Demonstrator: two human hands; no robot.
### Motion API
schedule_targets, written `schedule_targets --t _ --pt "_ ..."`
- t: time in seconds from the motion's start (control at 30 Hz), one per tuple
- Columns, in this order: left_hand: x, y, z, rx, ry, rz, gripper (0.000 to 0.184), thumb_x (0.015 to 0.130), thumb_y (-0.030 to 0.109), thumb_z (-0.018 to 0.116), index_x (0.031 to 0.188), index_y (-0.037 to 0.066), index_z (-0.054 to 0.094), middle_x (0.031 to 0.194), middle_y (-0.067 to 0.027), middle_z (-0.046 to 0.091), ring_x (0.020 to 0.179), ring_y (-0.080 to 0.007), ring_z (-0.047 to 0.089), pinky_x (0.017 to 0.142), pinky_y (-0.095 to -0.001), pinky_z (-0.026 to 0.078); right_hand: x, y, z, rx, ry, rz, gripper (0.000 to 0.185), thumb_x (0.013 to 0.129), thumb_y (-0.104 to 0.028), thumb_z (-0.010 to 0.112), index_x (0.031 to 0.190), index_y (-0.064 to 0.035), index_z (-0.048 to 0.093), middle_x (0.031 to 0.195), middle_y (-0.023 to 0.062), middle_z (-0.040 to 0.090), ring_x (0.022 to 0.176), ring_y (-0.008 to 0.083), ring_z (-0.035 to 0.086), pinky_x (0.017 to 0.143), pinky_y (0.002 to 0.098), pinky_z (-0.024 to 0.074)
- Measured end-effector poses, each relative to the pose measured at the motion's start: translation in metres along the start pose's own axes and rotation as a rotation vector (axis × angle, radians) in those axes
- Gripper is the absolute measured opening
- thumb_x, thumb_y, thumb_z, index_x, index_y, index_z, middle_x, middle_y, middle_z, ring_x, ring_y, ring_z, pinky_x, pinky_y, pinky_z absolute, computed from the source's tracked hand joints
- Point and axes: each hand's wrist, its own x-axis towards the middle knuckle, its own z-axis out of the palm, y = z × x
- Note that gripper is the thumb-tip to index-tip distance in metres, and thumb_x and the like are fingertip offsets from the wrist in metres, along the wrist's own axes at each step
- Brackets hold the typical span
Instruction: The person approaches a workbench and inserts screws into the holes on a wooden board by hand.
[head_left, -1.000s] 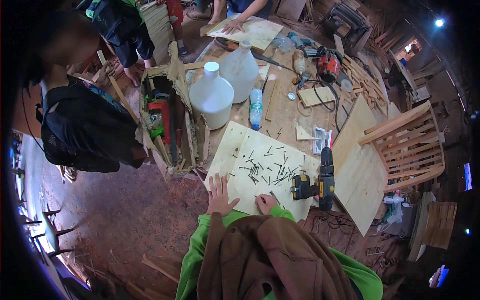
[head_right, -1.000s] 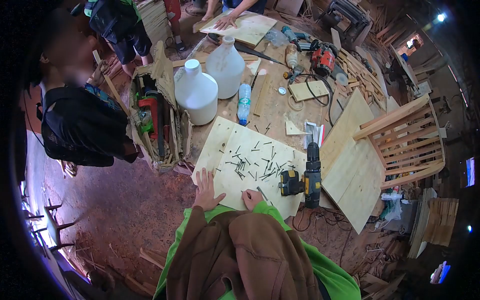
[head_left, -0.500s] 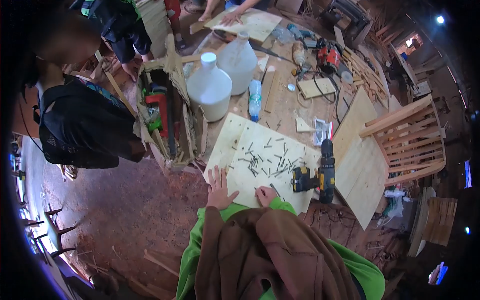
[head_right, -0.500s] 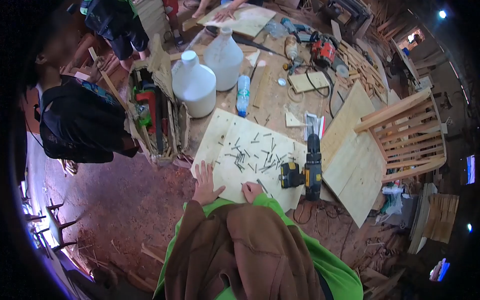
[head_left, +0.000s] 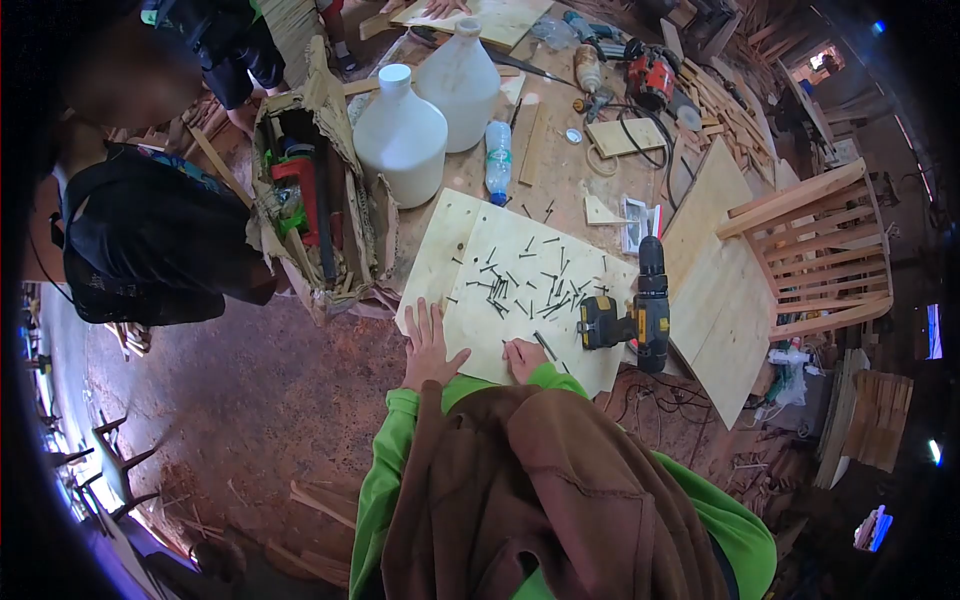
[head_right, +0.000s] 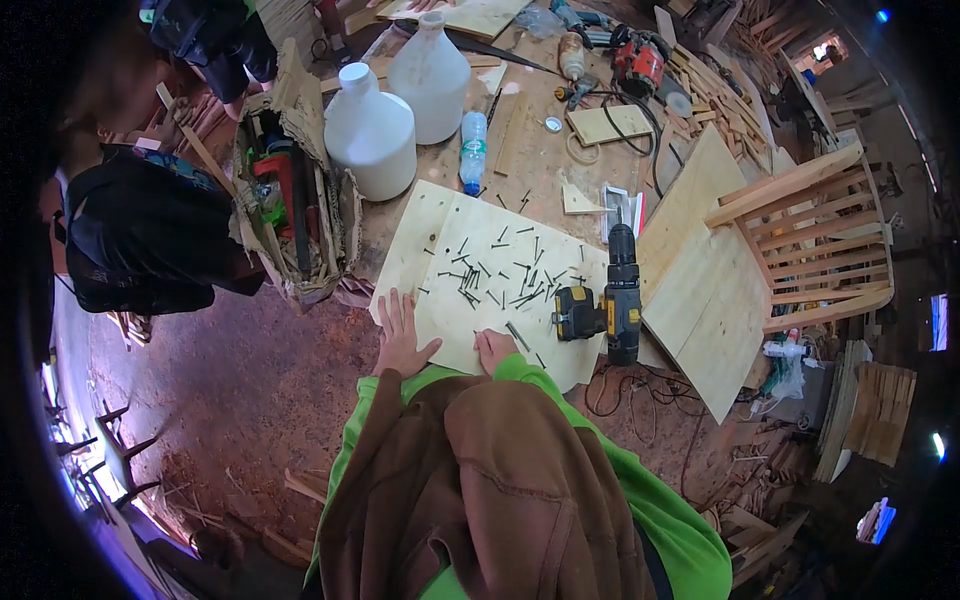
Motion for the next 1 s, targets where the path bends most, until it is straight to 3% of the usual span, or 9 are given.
schedule_targets --t 0.17,0.27,0.37,0.47,0.63,0.83,0.93,1.0 --pt "0.000 0.003 -0.005 -0.055 -0.038 -0.040 0.112 0.077 0.055 0.071 0.156 0.006 0.008 0.163 -0.0183 -0.001 0.149 -0.0430 -0.004 0.106 -0.0624 0.036 -0.001 0.001 0.001 -0.019 0.006 0.002 0.031 0.100 -0.025 0.049 0.083 -0.0053 0.065 0.066 0.0123 0.061 0.059 0.0255 0.058 0.060 0.0370 0.0468" --pt "-0.002 0.020 -0.027 0.036 -0.007 -0.102 0.089 0.079 0.044 0.073 0.150 0.010 0.031 0.160 -0.0161 0.017 0.148 -0.0413 0.008 0.111 -0.0619 0.028 0.000 0.001 0.001 -0.010 0.011 -0.020 0.031 0.100 -0.026 0.049 0.082 -0.0050 0.065 0.067 0.0128 0.062 0.060 0.0255 0.059 0.061 0.0366 0.0470" --pt "0.009 0.003 -0.007 -0.086 0.277 -0.037 0.055 0.082 0.027 0.072 0.132 0.011 0.055 0.142 -0.0112 0.045 0.137 -0.0345 0.035 0.110 -0.0552 0.029 -0.001 0.006 0.003 0.012 0.009 -0.019 0.032 0.100 -0.026 0.050 0.082 -0.0047 0.065 0.068 0.0130 0.063 0.061 0.0249 0.059 0.062 0.0360 0.0473" --pt "0.029 0.015 -0.021 -0.270 0.404 0.031 0.028 0.083 0.012 0.069 0.110 0.009 0.065 0.112 -0.0067 0.059 0.107 -0.0281 0.053 0.093 -0.0456 0.038 0.002 0.005 0.002 0.006 0.002 0.010 0.032 0.100 -0.027 0.050 0.082 -0.0043 0.066 0.068 0.0128 0.063 0.062 0.0238 0.059 0.063 0.0355 0.0474" --pt "0.050 0.014 -0.005 -0.231 0.339 0.036 0.022 0.084 0.017 0.070 0.104 0.010 0.067 0.102 -0.0056 0.058 0.099 -0.0261 0.054 0.086 -0.0428 0.039 0.002 0.005 -0.001 0.025 -0.023 0.031 0.033 0.099 -0.028 0.051 0.083 -0.0036 0.066 0.069 0.0129 0.064 0.063 0.0216 0.060 0.063 0.0351 0.0474" --pt "0.049 0.011 -0.001 -0.305 0.439 0.069 0.017 0.084 0.019 0.070 0.099 0.011 0.067 0.099 -0.0061 0.057 0.097 -0.0263 0.053 0.083 -0.0418 0.038 0.001 -0.017 0.011 -0.199 0.163 -0.018 0.028 0.098 -0.028 0.051 0.091 -0.0042 0.063 0.073 0.0199 0.065 0.070 0.0384 0.063 0.065 0.0466 0.0484" --pt "0.049 0.012 -0.001 -0.293 0.455 0.073 0.015 0.084 0.020 0.070 0.097 0.012 0.067 0.098 -0.0061 0.056 0.098 -0.0263 0.053 0.084 -0.0418 0.038 0.004 -0.035 0.010 -0.262 0.103 -0.032 0.026 0.098 -0.028 0.051 0.093 -0.0039 0.060 0.075 0.0233 0.064 0.073 0.0454 0.061 0.067 0.0529 0.0469" --pt "0.051 0.012 -0.001 -0.288 0.454 0.073 0.015 0.084 0.020 0.069 0.097 0.012 0.066 0.098 -0.0061 0.056 0.097 -0.0262 0.053 0.084 -0.0418 0.038 0.008 -0.041 0.013 -0.286 0.079 -0.084 0.027 0.098 -0.028 0.051 0.090 -0.0036 0.060 0.073 0.0237 0.064 0.073 0.0449 0.062 0.067 0.0537 0.0468"
